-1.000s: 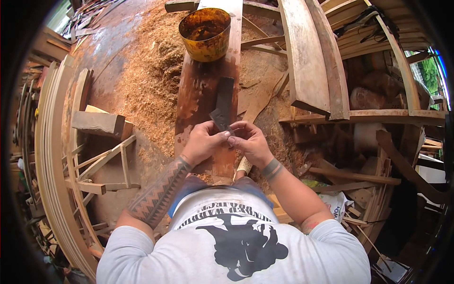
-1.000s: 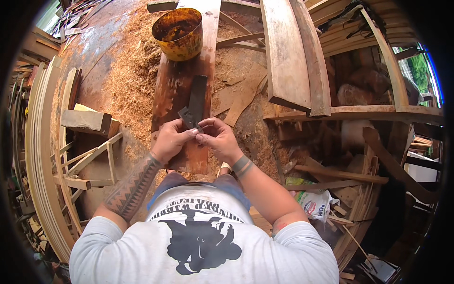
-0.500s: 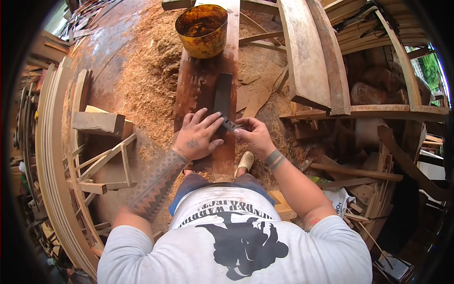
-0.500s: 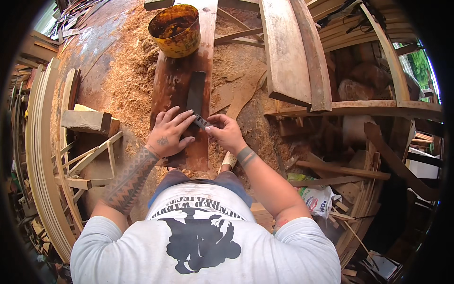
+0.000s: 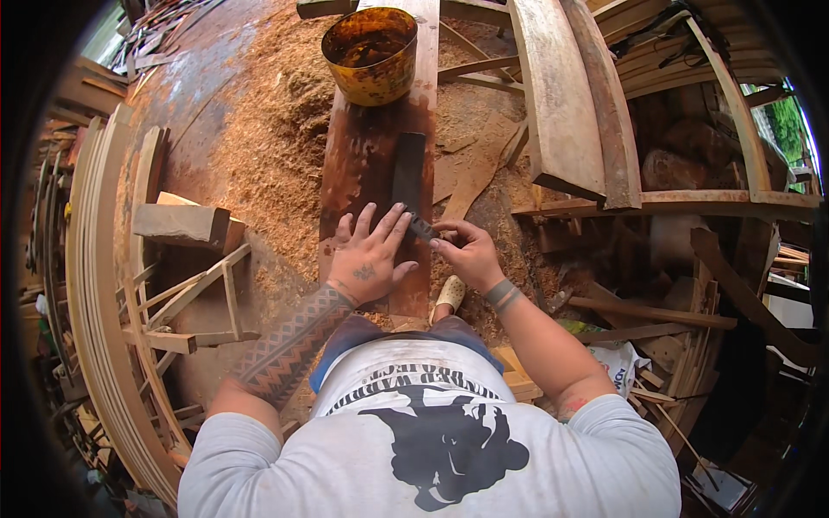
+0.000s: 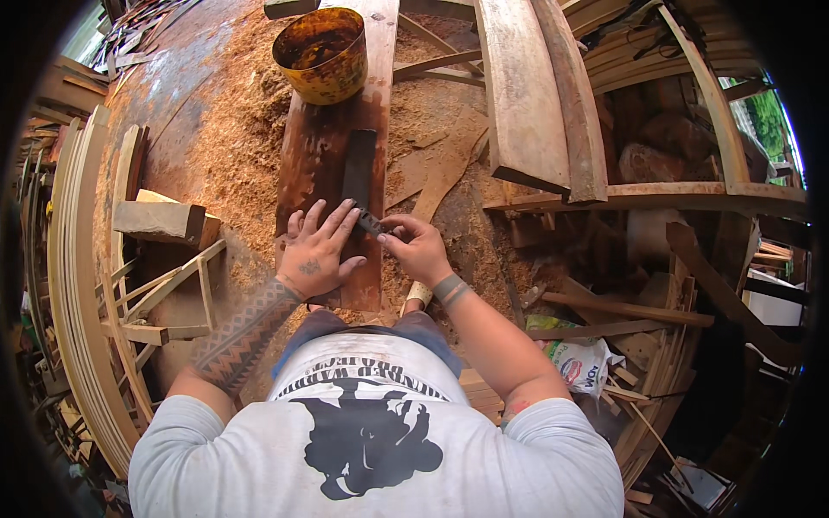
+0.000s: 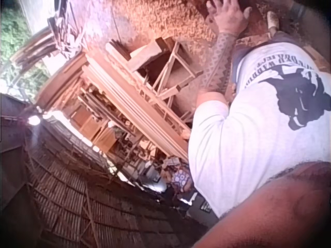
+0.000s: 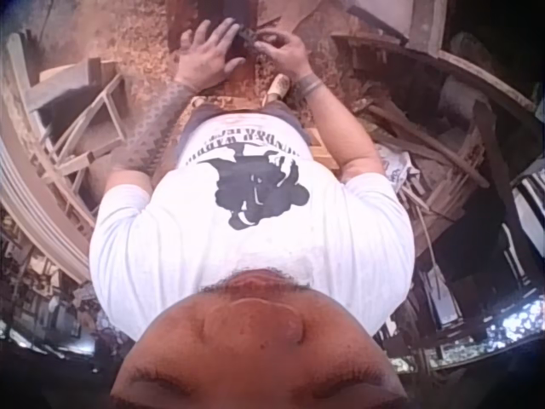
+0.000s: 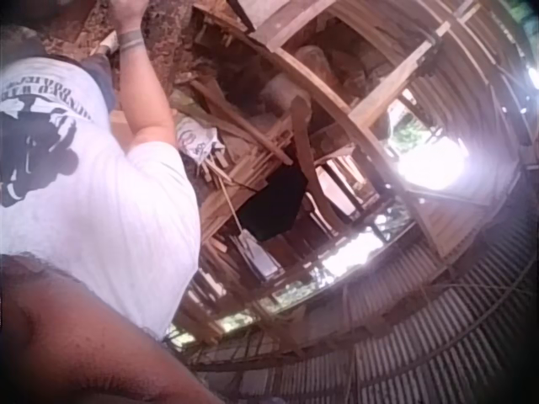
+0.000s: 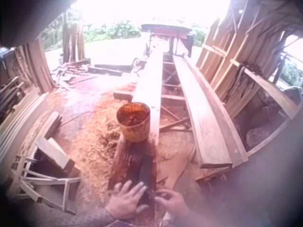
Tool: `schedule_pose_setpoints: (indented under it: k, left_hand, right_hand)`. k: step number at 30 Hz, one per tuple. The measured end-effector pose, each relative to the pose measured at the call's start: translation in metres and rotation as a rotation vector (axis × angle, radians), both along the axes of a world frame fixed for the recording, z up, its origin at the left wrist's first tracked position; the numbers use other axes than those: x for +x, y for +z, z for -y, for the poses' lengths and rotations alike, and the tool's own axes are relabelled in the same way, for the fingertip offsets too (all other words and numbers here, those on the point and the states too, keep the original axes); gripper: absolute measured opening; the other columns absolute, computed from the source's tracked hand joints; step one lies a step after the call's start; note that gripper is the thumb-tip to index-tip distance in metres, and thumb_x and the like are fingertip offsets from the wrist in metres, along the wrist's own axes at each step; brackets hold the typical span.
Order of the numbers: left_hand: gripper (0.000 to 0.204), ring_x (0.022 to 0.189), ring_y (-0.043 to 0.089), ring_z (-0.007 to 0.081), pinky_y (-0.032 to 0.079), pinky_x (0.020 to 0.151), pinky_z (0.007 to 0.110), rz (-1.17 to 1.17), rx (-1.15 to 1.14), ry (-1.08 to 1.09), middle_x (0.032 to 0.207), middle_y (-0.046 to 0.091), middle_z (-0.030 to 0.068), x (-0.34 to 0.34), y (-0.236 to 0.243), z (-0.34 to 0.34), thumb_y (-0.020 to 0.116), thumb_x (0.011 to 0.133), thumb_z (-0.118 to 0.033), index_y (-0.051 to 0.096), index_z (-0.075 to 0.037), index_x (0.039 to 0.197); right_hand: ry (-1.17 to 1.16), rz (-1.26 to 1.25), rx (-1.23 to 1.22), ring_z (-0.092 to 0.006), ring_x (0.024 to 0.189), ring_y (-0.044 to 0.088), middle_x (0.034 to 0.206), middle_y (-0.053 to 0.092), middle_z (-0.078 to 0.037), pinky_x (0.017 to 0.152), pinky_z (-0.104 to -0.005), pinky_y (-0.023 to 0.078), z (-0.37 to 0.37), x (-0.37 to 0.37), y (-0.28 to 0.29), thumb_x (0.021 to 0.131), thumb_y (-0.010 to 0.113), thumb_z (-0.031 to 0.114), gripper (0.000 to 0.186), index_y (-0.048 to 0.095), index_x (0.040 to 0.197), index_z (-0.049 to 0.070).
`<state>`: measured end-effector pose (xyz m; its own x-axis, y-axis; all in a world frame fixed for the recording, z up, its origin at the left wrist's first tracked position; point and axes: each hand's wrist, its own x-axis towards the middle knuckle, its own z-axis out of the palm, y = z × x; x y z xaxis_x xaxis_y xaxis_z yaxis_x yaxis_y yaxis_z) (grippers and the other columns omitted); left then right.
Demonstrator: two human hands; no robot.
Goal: The person sharpens a metal blade by hand using a flat whetstone placed on a wooden beam, checking the edge of the blade between several rounds of sharpening.
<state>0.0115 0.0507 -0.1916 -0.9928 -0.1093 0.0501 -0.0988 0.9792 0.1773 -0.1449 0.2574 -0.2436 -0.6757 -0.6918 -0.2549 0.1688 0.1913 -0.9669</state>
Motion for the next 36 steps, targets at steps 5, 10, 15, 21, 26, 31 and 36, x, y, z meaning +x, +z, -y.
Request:
schedule_pose_setpoints:
  k: [5,10,15,21,26,31,36]
  left_hand:
    - [0.093,0.163,0.037,0.0370,0.015,0.132,0.065,0.029,-0.014,0.013,0.183,0.040,0.0040,0.001,-0.004,-0.003,0.069,0.100,-0.068,0.047,-0.016,0.174]
    - [0.094,0.164,0.036,0.0368,0.015,0.132,0.064,0.000,-0.008,0.019,0.182,0.041,0.0050,0.000,-0.007,-0.002,0.069,0.100,-0.069,0.048,-0.014,0.173]
    - [0.094,0.163,0.038,0.0366,0.016,0.132,0.064,-0.006,-0.023,0.030,0.181,0.043,0.0059,-0.003,-0.008,0.001,0.068,0.100,-0.070,0.050,-0.013,0.172]
    - [0.095,0.163,0.039,0.0384,0.018,0.131,0.065,-0.039,-0.002,0.034,0.180,0.044,0.0073,-0.008,-0.011,0.007,0.067,0.099,-0.072,0.051,-0.012,0.171]
    - [0.099,0.164,0.037,0.0409,0.017,0.132,0.067,0.006,-0.010,0.057,0.181,0.043,0.0092,-0.014,-0.010,0.015,0.066,0.099,-0.076,0.049,-0.011,0.172]
    - [0.105,0.166,0.034,0.0416,0.016,0.132,0.068,0.028,-0.003,0.082,0.182,0.041,0.0083,-0.023,-0.010,0.026,0.067,0.096,-0.080,0.048,-0.011,0.173]
    - [0.109,0.167,0.031,0.0415,0.015,0.133,0.069,0.021,-0.013,0.098,0.182,0.041,0.0073,-0.028,-0.011,0.036,0.067,0.094,-0.083,0.047,-0.012,0.173]
  right_hand:
    - [-0.019,0.074,-0.030,-0.0021,0.077,0.057,0.092,0.071,0.006,0.065,-0.0220,0.045,0.004,0.003,0.007,0.103,0.083,0.004,0.028,0.080,0.130,0.002]
    - [-0.022,0.058,-0.011,-0.0025,0.077,0.058,0.093,0.072,0.005,0.065,-0.0219,0.046,0.006,0.001,0.006,0.104,0.081,0.004,0.028,0.079,0.132,0.001]
    - [-0.020,0.039,-0.011,-0.0040,0.083,0.063,0.094,0.076,0.003,0.072,-0.0236,0.051,0.011,0.000,0.007,0.104,0.080,0.006,0.028,0.079,0.132,0.001]
    - [-0.015,0.055,-0.015,-0.0078,0.093,0.072,0.102,0.082,-0.002,0.083,-0.0266,0.058,0.018,-0.004,0.002,0.105,0.078,0.006,0.030,0.077,0.134,-0.001]
    - [0.014,0.023,-0.007,-0.0079,0.095,0.074,0.104,0.082,-0.003,0.084,-0.0269,0.059,0.031,-0.012,0.005,0.105,0.079,0.006,0.030,0.077,0.134,-0.001]
    - [0.016,-0.093,0.042,-0.0069,0.086,0.067,0.096,0.078,0.002,0.081,-0.0256,0.056,0.047,-0.020,0.007,0.102,0.083,0.009,0.028,0.080,0.129,0.001]
    - [0.000,-0.188,0.054,-0.0107,0.087,0.066,0.097,0.074,-0.001,0.081,-0.0296,0.057,0.060,-0.026,0.003,0.098,0.087,0.013,0.029,0.082,0.125,0.003]
